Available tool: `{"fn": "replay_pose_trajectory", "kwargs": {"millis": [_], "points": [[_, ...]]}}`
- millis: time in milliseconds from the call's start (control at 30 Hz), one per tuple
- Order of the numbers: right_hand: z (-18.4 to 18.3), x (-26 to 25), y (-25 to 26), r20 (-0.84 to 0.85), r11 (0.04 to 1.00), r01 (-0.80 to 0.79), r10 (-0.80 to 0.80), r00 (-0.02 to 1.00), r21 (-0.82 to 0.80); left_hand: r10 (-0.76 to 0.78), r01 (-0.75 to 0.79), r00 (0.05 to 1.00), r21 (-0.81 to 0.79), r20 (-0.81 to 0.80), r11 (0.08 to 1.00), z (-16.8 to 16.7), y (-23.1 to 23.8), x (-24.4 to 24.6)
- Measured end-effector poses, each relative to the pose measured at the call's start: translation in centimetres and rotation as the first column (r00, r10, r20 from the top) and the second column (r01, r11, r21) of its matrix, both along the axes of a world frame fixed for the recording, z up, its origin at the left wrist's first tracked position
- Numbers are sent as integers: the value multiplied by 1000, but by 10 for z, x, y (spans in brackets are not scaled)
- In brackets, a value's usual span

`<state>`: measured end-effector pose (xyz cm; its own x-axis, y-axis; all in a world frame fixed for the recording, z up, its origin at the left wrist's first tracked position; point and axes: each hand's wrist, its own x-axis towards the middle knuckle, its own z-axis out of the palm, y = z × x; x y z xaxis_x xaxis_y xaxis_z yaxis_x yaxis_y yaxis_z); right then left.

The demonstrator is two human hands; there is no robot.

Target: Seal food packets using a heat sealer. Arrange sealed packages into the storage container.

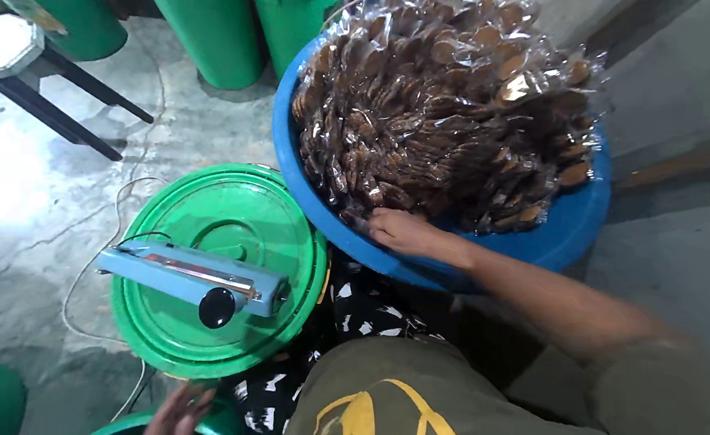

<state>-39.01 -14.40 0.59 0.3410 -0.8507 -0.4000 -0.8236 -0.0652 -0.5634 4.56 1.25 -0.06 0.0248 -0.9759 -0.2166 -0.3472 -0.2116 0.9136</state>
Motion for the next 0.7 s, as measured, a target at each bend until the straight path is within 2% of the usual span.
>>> {"fn": "replay_pose_trajectory", "kwargs": {"millis": [67, 133, 200, 267, 333, 400, 500, 567, 633, 700], "points": [[35, 26, 19, 137, 950, -95, 141, 980, -298, -189, 184, 947, -47, -258, 982, 3, -13, -42], [56, 55, 32, 257, 878, -197, 332, 908, -436, -288, 278, 836, -92, -466, 956, -4, -23, -77], [51, 89, 38, 444, 885, -302, 443, 779, -353, -277, 251, 743, -130, -609, 959, -26, -27, -100], [32, 118, 35, 565, 882, -453, 441, 697, -129, -158, 169, 739, -47, -655, 985, -43, -26, -108], [12, 141, 26, 551, 855, -503, 360, 753, 128, 58, 0, 760, 89, -648, 996, -50, -27, -113], [-2, 159, 11, 443, 882, -398, 260, 858, 252, 239, -168, 802, 176, -547, 970, -55, -34, -112], [-8, 189, -24, 298, 955, -199, 128, 946, 221, 431, -390, 822, 184, -373, 902, -58, -65, -99], [-3, 206, -45, 369, 985, -140, 94, 925, 99, 486, -470, 801, 137, -349, 872, -61, -91, -85], [19, 219, -57, 405, 975, -217, 213, 889, -38, 530, -527, 772, 112, -352, 842, -54, -114, -71], [47, 234, -52, 183, 905, -425, 422, 888, -27, 539, -540, 769, 103, -343, 835, -46, -130, -58]]}}
